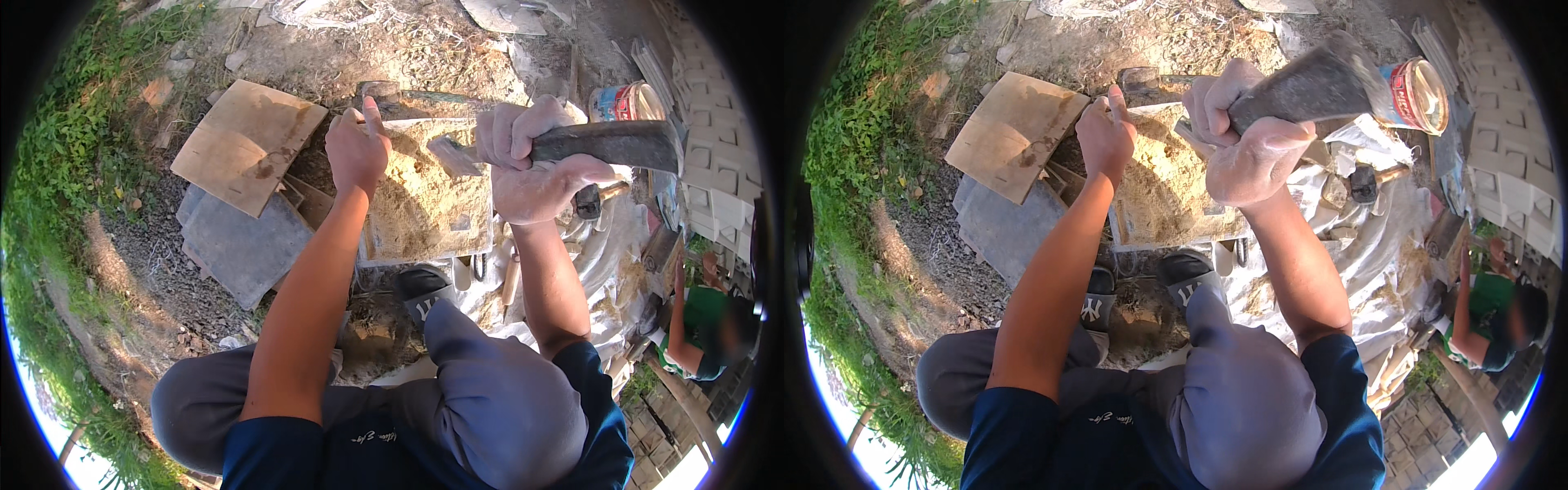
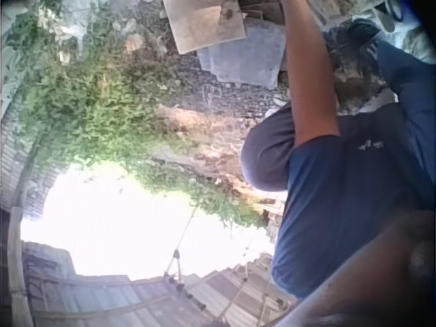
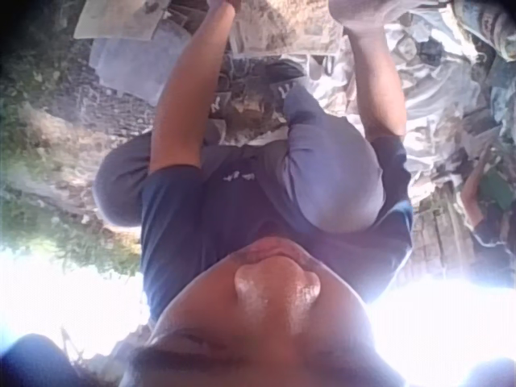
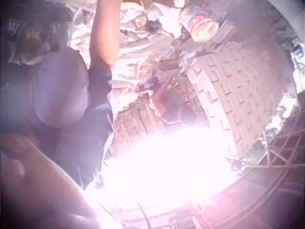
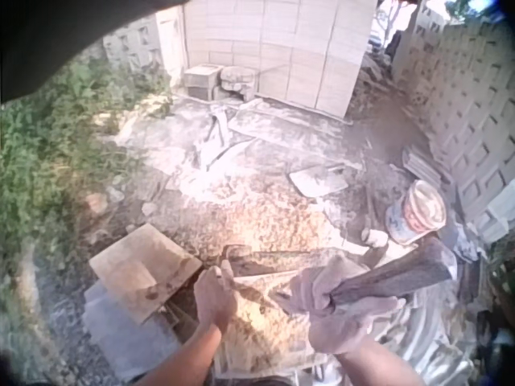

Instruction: The person shapes a stone block by hitting its edges with a hammer while holding it in a tray of sand. They turn the stone multiple times to work on different sides and wipe away debris by hand.

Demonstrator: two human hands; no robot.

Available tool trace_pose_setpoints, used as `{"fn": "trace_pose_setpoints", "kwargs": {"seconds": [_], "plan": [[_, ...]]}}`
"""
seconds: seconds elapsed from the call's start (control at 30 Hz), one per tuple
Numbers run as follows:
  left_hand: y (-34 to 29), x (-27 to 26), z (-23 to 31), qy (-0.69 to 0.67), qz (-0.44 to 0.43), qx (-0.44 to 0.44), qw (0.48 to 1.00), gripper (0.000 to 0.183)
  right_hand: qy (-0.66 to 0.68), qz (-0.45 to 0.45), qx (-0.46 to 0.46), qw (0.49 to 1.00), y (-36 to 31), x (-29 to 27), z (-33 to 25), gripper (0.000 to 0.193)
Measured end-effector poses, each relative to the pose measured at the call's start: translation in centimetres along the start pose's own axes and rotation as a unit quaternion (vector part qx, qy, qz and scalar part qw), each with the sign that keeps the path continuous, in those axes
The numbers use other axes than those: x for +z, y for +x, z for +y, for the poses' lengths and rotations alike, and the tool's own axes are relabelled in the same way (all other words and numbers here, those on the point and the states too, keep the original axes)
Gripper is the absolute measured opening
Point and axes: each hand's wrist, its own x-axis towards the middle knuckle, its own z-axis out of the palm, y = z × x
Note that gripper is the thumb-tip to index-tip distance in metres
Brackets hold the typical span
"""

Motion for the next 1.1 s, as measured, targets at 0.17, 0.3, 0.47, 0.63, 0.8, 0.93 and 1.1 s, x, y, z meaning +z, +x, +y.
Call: {"fn": "trace_pose_setpoints", "kwargs": {"seconds": [0.17,0.3,0.47,0.63,0.8,0.93,1.1], "plan": [[0.0,0.5,0.0,0.029,0.043,0.036,0.998,0.059,-0.087,0.002,-0.007,0.996,-0.2,0.8,1.6,0.069],[-0.3,0.7,-0.4,0.025,0.065,0.034,0.997,0.058,0.095,-0.033,-0.031,0.994,-0.1,0.0,-0.2,0.069],[-0.1,0.6,0.0,0.017,0.014,0.009,1.000,0.057,-0.079,0.002,0.001,0.997,0.0,1.4,0.3,0.067],[0.3,0.9,0.4,0.008,0.027,0.048,0.998,0.054,0.008,-0.028,0.000,1.000,-1.2,-0.6,2.3,0.071],[0.2,0.3,0.4,0.021,0.009,0.012,1.000,0.055,0.046,-0.038,-0.028,0.998,-0.7,-0.5,0.5,0.068],[0.3,0.5,0.0,0.029,0.001,0.007,1.000,0.052,-0.063,0.008,0.023,0.998,-0.9,0.1,2.0,0.069],[0.2,0.2,0.5,0.016,0.012,0.026,0.999,0.055,0.072,-0.043,-0.007,0.996,-0.9,-0.2,0.1,0.070]]}}
